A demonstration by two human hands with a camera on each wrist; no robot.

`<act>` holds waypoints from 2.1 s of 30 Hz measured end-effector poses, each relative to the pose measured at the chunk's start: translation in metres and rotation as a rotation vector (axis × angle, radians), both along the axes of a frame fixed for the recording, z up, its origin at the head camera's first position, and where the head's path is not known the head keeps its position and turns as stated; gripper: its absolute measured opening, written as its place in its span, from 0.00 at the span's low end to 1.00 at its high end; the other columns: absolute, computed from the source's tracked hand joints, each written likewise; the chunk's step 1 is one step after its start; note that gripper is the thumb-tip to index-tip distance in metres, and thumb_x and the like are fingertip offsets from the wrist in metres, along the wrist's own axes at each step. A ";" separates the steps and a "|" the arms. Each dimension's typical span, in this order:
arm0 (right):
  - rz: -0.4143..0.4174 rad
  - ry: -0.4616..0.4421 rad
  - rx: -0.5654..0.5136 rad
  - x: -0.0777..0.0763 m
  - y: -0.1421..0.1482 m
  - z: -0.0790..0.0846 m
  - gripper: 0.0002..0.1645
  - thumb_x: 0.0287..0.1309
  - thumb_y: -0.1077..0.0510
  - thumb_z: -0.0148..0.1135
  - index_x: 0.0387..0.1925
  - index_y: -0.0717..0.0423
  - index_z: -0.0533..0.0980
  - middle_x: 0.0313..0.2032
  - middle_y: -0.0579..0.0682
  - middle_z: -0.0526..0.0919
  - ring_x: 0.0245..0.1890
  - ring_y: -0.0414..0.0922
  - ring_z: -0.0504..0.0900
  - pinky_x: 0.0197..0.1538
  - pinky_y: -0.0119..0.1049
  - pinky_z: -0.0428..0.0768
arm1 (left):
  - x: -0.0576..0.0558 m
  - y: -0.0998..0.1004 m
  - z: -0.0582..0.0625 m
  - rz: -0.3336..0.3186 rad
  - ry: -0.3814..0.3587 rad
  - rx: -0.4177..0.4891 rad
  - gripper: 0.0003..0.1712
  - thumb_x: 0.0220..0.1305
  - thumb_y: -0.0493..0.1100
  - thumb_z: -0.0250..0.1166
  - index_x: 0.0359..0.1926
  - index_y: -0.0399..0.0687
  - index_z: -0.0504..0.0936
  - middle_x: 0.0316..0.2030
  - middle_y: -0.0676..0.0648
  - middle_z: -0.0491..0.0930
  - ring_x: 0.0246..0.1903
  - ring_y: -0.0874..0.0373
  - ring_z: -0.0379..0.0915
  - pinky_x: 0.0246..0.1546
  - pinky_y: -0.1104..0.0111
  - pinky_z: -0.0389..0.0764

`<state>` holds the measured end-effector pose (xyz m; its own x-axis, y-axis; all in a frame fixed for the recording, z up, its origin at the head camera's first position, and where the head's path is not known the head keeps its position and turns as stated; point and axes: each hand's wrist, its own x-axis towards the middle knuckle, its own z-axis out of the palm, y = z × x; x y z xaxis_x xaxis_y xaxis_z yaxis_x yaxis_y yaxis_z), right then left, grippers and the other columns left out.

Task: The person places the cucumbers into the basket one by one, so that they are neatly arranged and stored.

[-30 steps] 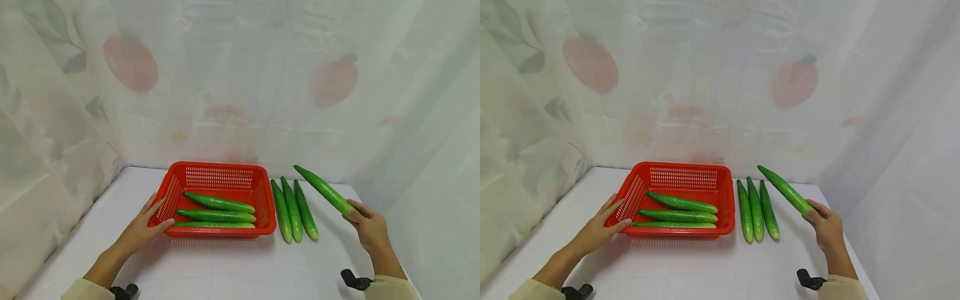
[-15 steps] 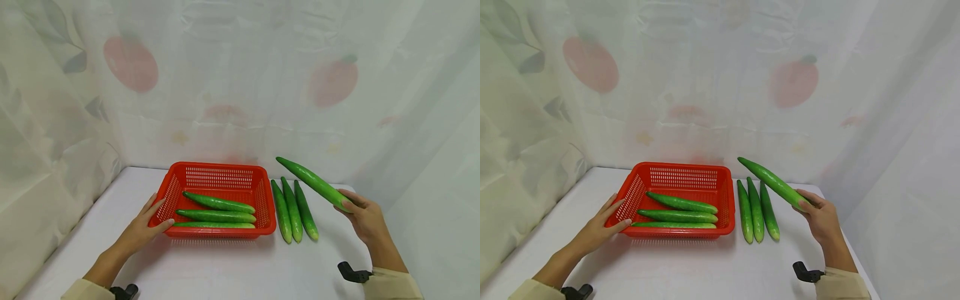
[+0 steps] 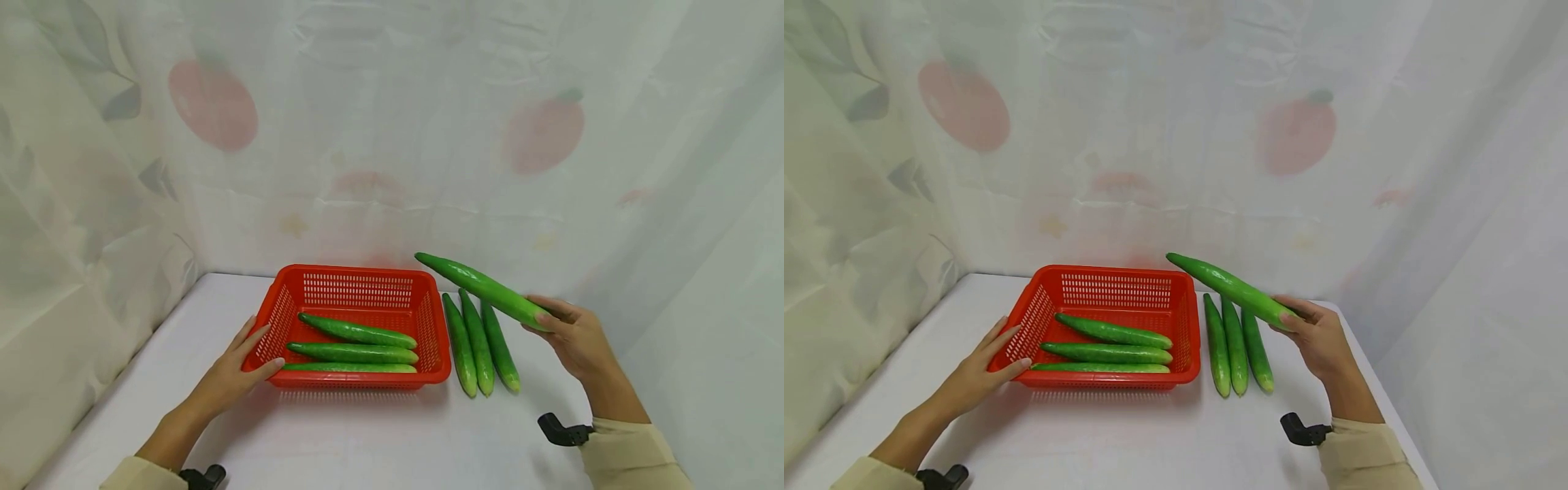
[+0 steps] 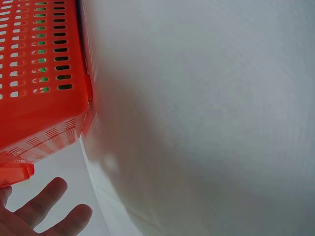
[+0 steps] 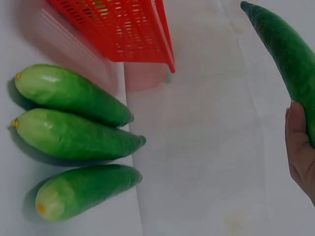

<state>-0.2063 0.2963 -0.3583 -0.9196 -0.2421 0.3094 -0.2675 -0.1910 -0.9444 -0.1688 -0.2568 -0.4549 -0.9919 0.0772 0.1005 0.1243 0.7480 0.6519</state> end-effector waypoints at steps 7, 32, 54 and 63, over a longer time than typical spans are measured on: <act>0.043 0.002 0.060 -0.008 -0.018 0.004 0.18 0.66 0.74 0.51 0.56 0.75 0.72 0.51 0.53 0.78 0.49 0.48 0.79 0.51 0.42 0.78 | 0.000 0.000 0.000 -0.002 0.001 0.009 0.48 0.62 0.63 0.63 0.74 0.49 0.56 0.75 0.49 0.37 0.65 0.29 0.50 0.51 0.31 0.59; 0.124 -0.156 0.114 -0.043 -0.094 -0.012 0.22 0.63 0.69 0.58 0.56 0.79 0.70 0.50 0.59 0.77 0.47 0.52 0.78 0.53 0.53 0.75 | 0.000 -0.001 0.001 -0.004 -0.002 0.019 0.47 0.62 0.63 0.63 0.74 0.49 0.56 0.75 0.48 0.38 0.66 0.29 0.48 0.51 0.31 0.58; 0.178 -0.219 0.298 -0.058 -0.146 -0.038 0.19 0.62 0.66 0.61 0.55 0.69 0.76 0.51 0.59 0.76 0.44 0.49 0.79 0.50 0.46 0.78 | 0.002 -0.003 0.002 -0.010 0.000 0.009 0.48 0.62 0.64 0.62 0.74 0.49 0.56 0.75 0.48 0.38 0.66 0.30 0.49 0.51 0.31 0.58; 0.193 -0.265 0.348 -0.061 -0.162 -0.048 0.17 0.62 0.67 0.60 0.52 0.66 0.79 0.45 0.57 0.81 0.43 0.50 0.80 0.52 0.52 0.76 | 0.002 -0.002 0.003 -0.007 -0.011 0.012 0.47 0.62 0.63 0.62 0.75 0.50 0.55 0.75 0.49 0.37 0.66 0.29 0.48 0.51 0.30 0.58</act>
